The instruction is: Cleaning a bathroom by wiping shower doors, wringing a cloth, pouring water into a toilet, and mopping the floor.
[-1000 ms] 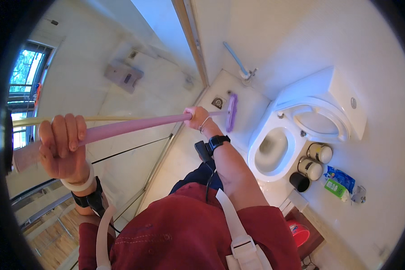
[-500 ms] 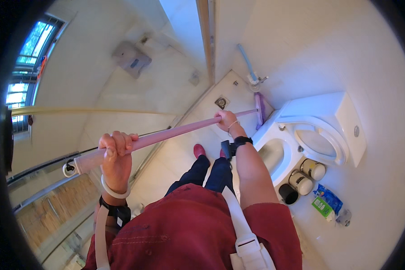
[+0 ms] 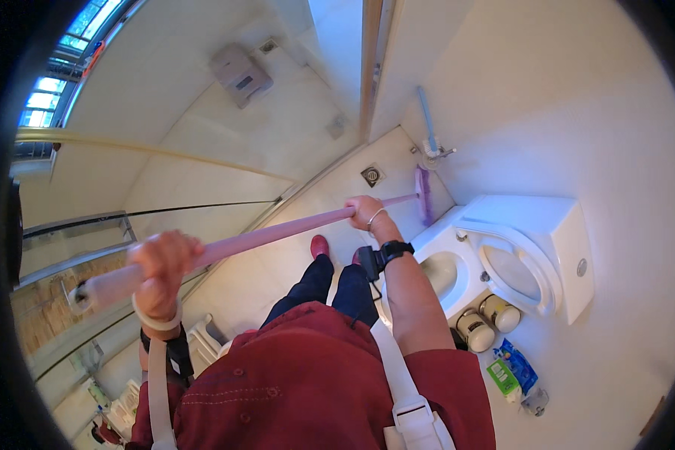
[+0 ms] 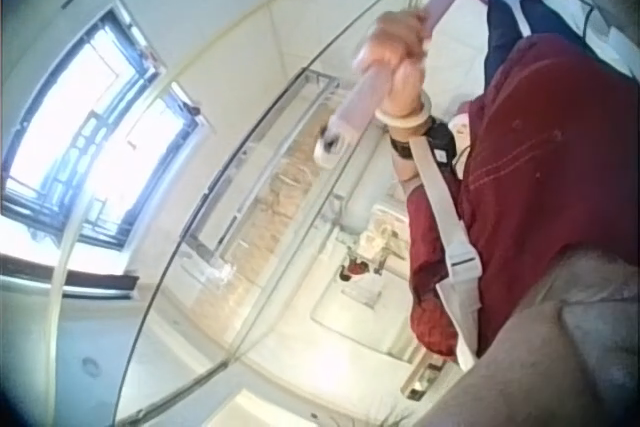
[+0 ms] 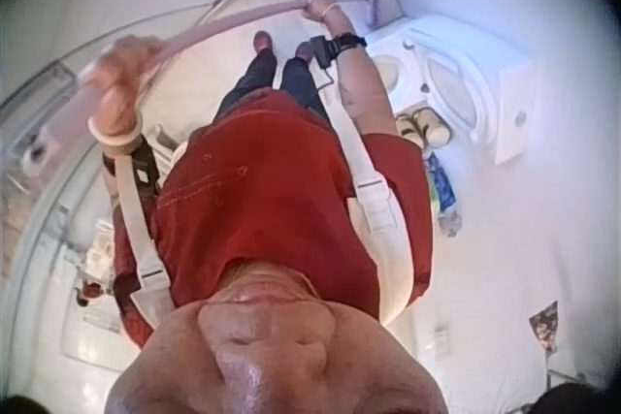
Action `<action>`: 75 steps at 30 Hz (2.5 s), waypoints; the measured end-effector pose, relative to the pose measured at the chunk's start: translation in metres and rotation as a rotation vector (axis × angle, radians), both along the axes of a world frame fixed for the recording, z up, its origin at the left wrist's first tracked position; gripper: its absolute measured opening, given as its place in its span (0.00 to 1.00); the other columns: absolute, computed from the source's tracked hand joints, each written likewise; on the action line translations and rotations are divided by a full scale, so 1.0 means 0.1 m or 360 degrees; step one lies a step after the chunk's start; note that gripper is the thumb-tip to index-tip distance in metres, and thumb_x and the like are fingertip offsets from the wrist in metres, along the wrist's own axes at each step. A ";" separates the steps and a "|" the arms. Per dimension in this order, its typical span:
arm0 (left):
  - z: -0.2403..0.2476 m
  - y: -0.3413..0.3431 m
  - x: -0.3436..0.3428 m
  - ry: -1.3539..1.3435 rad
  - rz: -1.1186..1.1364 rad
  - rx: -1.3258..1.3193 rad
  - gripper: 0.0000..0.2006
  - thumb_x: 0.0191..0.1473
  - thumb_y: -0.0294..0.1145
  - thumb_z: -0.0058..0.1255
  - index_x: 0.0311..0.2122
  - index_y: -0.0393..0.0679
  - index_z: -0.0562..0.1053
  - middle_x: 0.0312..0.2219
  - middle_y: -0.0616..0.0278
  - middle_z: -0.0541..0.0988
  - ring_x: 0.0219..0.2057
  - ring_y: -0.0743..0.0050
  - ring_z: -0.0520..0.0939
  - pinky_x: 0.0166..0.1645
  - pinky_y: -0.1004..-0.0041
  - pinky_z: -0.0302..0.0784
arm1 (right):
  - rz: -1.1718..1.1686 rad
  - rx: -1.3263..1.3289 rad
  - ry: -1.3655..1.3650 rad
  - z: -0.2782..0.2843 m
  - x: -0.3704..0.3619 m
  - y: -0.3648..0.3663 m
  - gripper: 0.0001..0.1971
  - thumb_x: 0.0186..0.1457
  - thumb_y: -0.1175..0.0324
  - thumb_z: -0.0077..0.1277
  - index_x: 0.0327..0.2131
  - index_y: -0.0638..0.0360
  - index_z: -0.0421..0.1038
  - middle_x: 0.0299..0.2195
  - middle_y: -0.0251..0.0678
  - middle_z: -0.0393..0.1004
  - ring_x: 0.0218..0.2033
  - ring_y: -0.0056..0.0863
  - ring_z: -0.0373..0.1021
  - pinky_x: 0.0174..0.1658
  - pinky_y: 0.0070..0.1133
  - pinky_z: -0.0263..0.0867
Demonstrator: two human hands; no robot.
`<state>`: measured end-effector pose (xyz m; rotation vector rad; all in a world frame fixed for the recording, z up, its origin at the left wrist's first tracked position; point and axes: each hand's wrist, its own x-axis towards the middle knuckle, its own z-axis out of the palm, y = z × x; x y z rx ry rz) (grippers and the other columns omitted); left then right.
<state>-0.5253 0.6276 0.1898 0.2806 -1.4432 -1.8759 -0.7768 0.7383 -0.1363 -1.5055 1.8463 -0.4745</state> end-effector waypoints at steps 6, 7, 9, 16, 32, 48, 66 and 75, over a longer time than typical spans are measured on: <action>0.08 0.13 0.00 -0.0397 0.0067 -0.0332 0.17 0.40 0.41 0.56 0.15 0.46 0.61 0.13 0.67 0.68 0.20 0.71 0.72 0.40 0.64 0.71 | 0.0159 0.0106 -0.0072 -0.15 0.04 -0.12 0.06 0.39 0.68 0.46 0.25 0.46 0.71 0.26 0.35 0.73 0.31 0.37 0.69 0.35 0.30 0.64; 0.15 0.15 0.02 -0.0366 0.0026 -0.0451 0.17 0.39 0.41 0.57 0.14 0.46 0.62 0.13 0.66 0.69 0.20 0.70 0.73 0.38 0.65 0.72 | 0.0265 0.0103 -0.0068 -0.01 0.07 -0.21 0.05 0.38 0.70 0.47 0.24 0.49 0.70 0.25 0.36 0.73 0.31 0.38 0.69 0.34 0.29 0.64; 0.20 0.22 0.04 -0.0315 0.0046 -0.0517 0.16 0.40 0.40 0.57 0.14 0.46 0.62 0.13 0.66 0.69 0.20 0.70 0.73 0.38 0.64 0.72 | 0.0254 -0.0121 -0.0112 -0.02 0.04 -0.25 0.05 0.37 0.72 0.48 0.23 0.51 0.70 0.24 0.37 0.72 0.29 0.38 0.69 0.32 0.28 0.64; -0.17 0.63 0.06 -0.0585 0.0389 -0.0365 0.13 0.41 0.34 0.54 0.16 0.43 0.63 0.17 0.63 0.70 0.24 0.67 0.73 0.43 0.63 0.70 | -0.0166 -0.0497 0.0091 -0.46 -0.12 -0.32 0.04 0.35 0.76 0.49 0.20 0.55 0.68 0.21 0.40 0.68 0.25 0.39 0.66 0.30 0.27 0.64; 0.21 1.20 0.73 -0.0646 0.0410 -0.0404 0.16 0.37 0.40 0.58 0.12 0.48 0.63 0.14 0.67 0.71 0.22 0.71 0.74 0.41 0.66 0.71 | 0.0557 0.0105 0.0292 0.18 0.50 0.27 0.03 0.37 0.68 0.49 0.22 0.48 0.71 0.28 0.34 0.72 0.34 0.35 0.67 0.36 0.29 0.64; 1.94 2.00 2.36 -0.0613 0.0245 -0.1415 0.13 0.40 0.48 0.57 0.25 0.52 0.72 0.21 0.73 0.74 0.26 0.83 0.75 0.34 0.83 0.69 | 0.1708 -0.0229 -0.0680 1.11 3.38 0.39 0.06 0.38 0.67 0.51 0.24 0.51 0.71 0.24 0.36 0.72 0.30 0.37 0.68 0.33 0.29 0.65; -0.08 2.13 3.76 -0.0620 0.1475 -0.0240 0.16 0.42 0.41 0.53 0.17 0.47 0.59 0.16 0.62 0.69 0.19 0.68 0.68 0.28 0.68 0.68 | 0.1450 0.0079 0.0070 0.01 3.47 -0.02 0.07 0.40 0.70 0.45 0.26 0.52 0.72 0.26 0.40 0.73 0.30 0.39 0.69 0.35 0.29 0.65; 0.87 2.38 4.76 -0.0207 0.1424 -0.0726 0.13 0.48 0.40 0.48 0.19 0.49 0.61 0.15 0.73 0.63 0.17 0.78 0.66 0.22 0.75 0.60 | 0.1926 0.0000 -0.0636 0.87 5.62 0.42 0.06 0.37 0.67 0.47 0.23 0.52 0.71 0.21 0.40 0.71 0.26 0.41 0.68 0.31 0.31 0.64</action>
